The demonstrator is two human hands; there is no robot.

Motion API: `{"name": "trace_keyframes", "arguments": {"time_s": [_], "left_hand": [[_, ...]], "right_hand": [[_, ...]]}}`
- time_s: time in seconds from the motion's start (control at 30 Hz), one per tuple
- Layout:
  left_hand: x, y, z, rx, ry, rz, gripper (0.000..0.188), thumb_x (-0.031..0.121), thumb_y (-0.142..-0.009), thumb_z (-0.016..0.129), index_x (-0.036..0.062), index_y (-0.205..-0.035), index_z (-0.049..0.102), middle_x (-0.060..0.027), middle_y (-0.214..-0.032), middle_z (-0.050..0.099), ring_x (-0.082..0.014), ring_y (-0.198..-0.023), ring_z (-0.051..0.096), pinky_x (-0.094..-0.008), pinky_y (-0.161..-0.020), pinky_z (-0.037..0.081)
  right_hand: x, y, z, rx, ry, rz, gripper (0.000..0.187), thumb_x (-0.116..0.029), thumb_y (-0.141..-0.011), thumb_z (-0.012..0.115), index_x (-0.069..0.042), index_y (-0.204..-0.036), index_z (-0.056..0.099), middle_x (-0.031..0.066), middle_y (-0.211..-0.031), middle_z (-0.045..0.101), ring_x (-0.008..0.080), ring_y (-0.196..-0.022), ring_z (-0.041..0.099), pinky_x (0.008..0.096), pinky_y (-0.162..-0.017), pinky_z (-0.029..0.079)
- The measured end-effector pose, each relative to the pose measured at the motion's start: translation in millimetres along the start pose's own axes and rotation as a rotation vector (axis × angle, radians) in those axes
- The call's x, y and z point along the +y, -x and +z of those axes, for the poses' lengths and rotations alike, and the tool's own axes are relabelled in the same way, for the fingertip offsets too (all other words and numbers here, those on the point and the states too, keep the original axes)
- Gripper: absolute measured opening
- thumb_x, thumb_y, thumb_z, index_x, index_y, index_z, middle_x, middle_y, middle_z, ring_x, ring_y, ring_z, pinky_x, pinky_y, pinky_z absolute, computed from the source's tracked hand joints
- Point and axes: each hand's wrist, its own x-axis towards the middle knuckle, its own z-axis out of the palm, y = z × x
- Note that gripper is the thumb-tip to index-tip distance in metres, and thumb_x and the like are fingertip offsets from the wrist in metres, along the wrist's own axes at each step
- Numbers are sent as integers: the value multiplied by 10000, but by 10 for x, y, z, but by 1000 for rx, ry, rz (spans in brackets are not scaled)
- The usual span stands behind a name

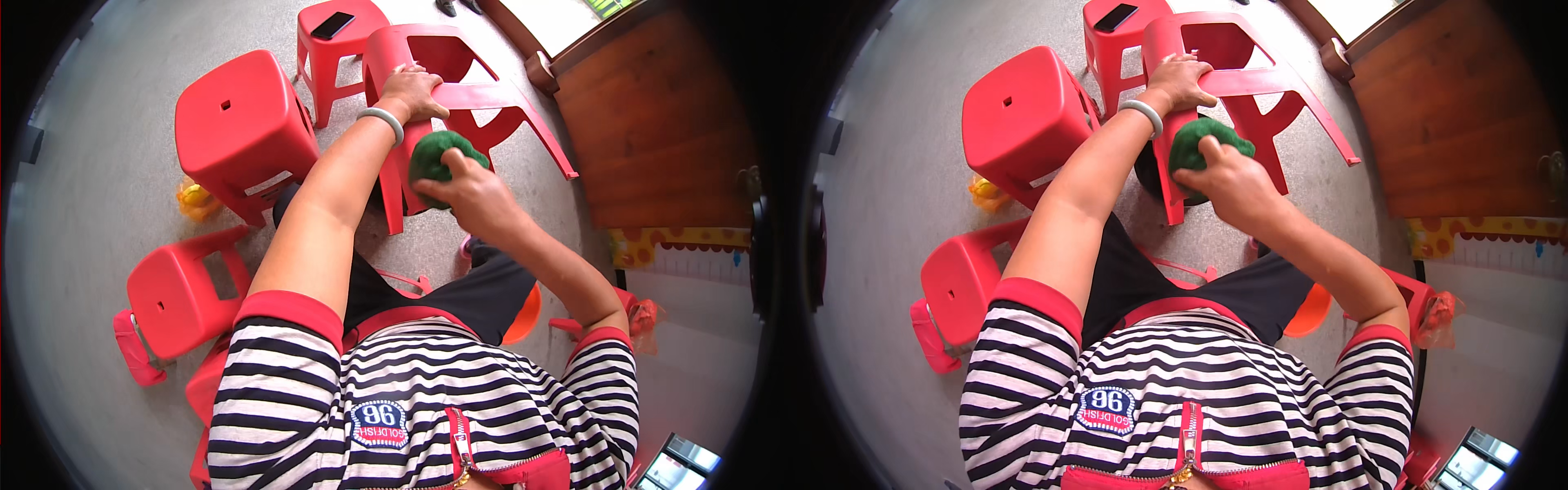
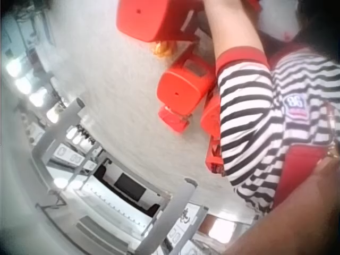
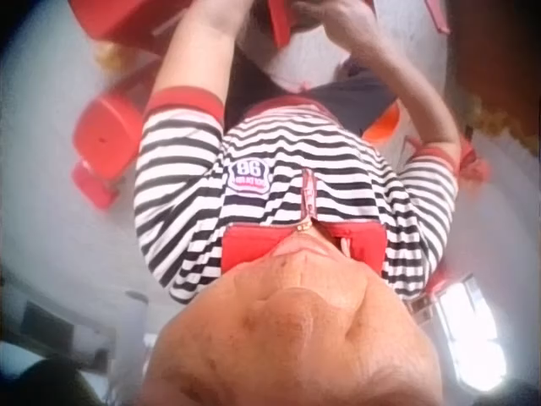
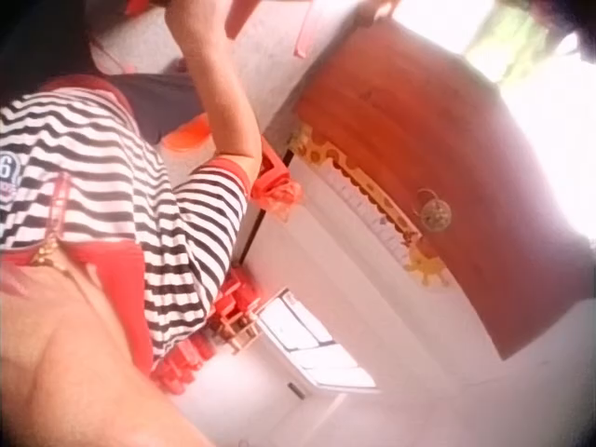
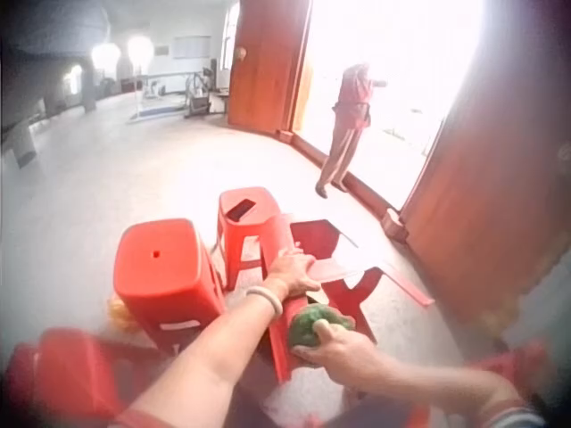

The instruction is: The recorder is cleaning red plastic stools using a green cloth and a bucket of water.

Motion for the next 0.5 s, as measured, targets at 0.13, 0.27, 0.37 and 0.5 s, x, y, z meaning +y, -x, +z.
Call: {"name": "trace_keyframes", "arguments": {"time_s": [0.13, 0.27, 0.37, 0.5], "left_hand": [[49, -24, -28, 15, 12, -20, 765, 609, -691, 699, 170, -1314, 644, -152, -1445, 552, -277, -1436, 411, -427, -1193, 284], [26, -48, -28, -13, 60, -16, 753, 581, -682, 695, 170, -1312, 646, -153, -1450, 548, -279, -1440, 405, -426, -1193, 286], [52, -42, -61, -6, 46, -7, 755, 583, -683, 696, 167, -1311, 647, -153, -1457, 542, -278, -1444, 401, -423, -1194, 286], [117, -29, -71, -16, 38, -30, 751, 581, -683, 689, 169, -1309, 648, -152, -1456, 544, -274, -1445, 399, -417, -1196, 285]], "right_hand": [[20, -123, 10, 16, 102, 77, 408, -114, -786, 672, -305, -1139, 743, 93, -1087, 519, 251, -937, 628, 377, -730, 559], [79, -186, 84, -5, 80, 109, 418, -105, -793, 674, -301, -1156, 742, 85, -1080, 516, 257, -929, 625, 377, -705, 558], [-7, 25, -20, -58, 17, -11, 427, -96, -784, 677, -301, -1153, 740, 84, -1083, 514, 257, -921, 621, 376, -710, 557], [11, -24, -4, 34, 63, 16, 366, -103, -763, 685, -294, -1065, 767, 88, -1087, 511, 262, -917, 618, 370, -705, 557]]}}
